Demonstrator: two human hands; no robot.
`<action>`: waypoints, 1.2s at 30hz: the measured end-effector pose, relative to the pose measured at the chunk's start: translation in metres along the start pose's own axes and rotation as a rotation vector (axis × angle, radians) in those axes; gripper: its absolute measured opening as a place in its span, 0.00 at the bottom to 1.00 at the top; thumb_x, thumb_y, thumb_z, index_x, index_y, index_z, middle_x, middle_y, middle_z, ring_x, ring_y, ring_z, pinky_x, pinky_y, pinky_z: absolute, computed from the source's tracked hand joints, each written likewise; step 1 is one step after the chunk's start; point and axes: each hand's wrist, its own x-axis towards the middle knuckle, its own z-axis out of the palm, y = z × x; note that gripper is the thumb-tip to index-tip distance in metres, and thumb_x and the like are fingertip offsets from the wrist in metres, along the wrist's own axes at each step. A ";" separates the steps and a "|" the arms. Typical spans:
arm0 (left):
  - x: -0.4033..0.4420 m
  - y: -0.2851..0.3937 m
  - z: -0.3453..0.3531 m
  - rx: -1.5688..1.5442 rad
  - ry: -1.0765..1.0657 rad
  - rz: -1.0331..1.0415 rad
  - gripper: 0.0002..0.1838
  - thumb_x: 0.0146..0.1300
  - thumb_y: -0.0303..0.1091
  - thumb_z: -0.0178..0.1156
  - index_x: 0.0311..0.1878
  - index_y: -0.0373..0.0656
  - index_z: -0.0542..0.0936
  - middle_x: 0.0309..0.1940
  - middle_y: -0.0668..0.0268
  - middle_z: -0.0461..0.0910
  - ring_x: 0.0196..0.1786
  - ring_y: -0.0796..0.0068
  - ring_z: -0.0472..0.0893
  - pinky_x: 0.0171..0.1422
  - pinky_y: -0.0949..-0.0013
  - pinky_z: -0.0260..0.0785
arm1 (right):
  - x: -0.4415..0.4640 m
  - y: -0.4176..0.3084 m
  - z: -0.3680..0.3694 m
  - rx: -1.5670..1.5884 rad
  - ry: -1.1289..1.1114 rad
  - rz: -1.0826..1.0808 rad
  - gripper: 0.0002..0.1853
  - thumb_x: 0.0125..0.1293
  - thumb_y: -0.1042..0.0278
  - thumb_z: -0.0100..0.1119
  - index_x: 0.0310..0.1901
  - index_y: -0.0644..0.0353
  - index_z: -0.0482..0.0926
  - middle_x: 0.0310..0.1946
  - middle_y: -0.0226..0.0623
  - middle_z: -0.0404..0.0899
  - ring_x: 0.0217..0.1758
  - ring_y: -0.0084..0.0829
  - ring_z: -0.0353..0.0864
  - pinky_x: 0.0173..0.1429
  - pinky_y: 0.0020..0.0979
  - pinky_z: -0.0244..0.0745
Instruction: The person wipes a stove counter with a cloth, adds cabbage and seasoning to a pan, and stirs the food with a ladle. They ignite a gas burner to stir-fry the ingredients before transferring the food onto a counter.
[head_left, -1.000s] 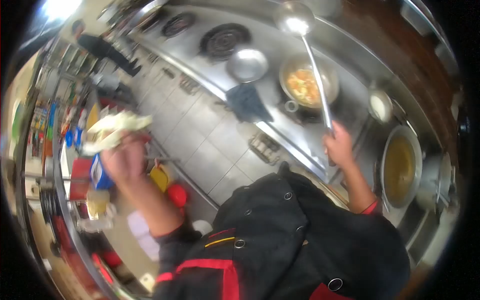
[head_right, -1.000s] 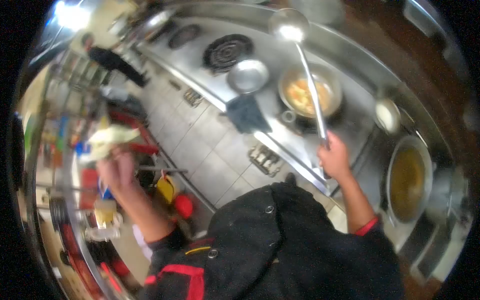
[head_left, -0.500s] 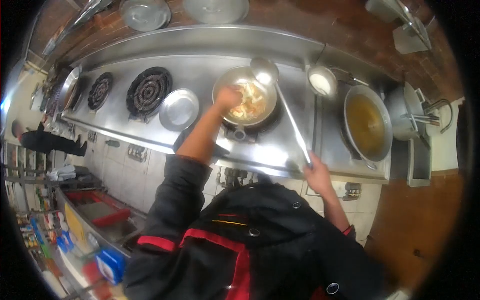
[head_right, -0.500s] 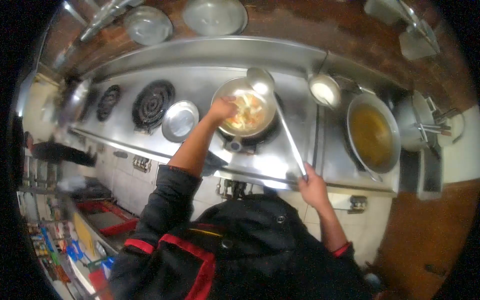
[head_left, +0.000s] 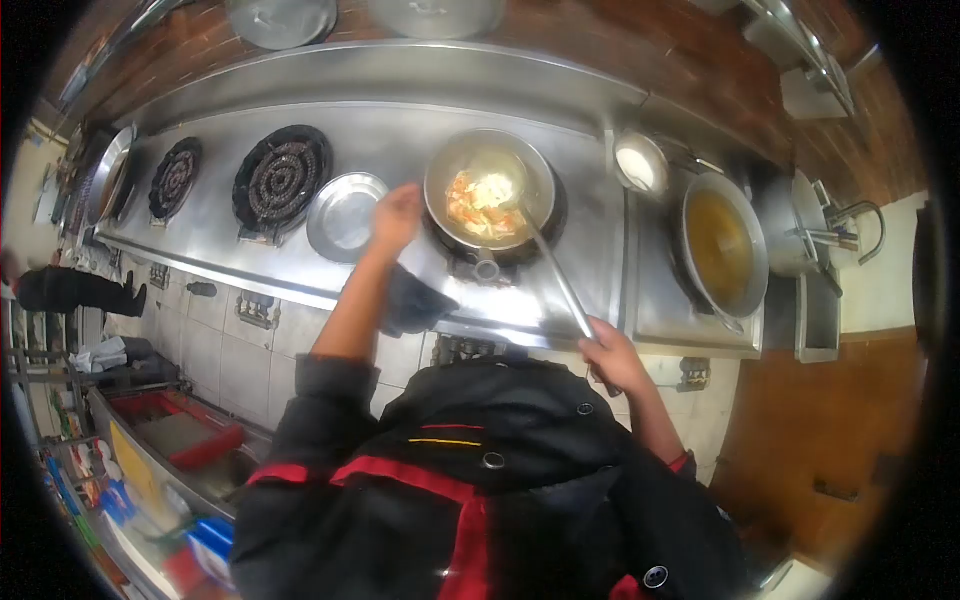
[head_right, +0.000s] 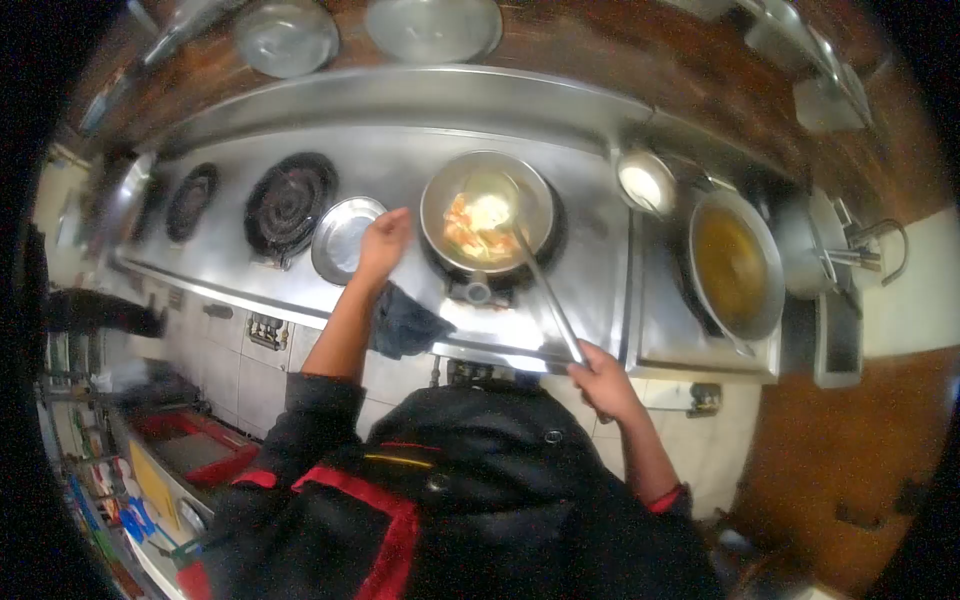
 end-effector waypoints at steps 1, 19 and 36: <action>-0.005 -0.019 -0.018 0.023 0.039 0.005 0.15 0.66 0.27 0.55 0.55 0.36 0.76 0.44 0.61 0.82 0.39 0.75 0.80 0.43 0.73 0.73 | -0.009 -0.003 -0.005 -0.037 0.007 0.005 0.26 0.65 0.65 0.56 0.64 0.61 0.67 0.34 0.44 0.79 0.36 0.40 0.79 0.46 0.38 0.75; -0.305 -0.225 -0.092 0.008 0.316 -0.854 0.17 0.58 0.31 0.59 0.51 0.36 0.79 0.38 0.59 0.83 0.36 0.69 0.81 0.39 0.69 0.75 | 0.039 0.032 -0.040 -0.545 0.282 -0.222 0.28 0.64 0.65 0.53 0.66 0.60 0.65 0.44 0.55 0.80 0.47 0.49 0.80 0.53 0.42 0.74; -0.404 -0.253 -0.050 0.632 -0.395 -0.803 0.08 0.52 0.34 0.65 0.34 0.45 0.81 0.32 0.65 0.82 0.38 0.65 0.82 0.40 0.63 0.74 | 0.037 0.003 -0.115 -0.540 -0.005 -0.442 0.27 0.62 0.64 0.61 0.64 0.56 0.71 0.47 0.46 0.82 0.49 0.35 0.81 0.54 0.39 0.73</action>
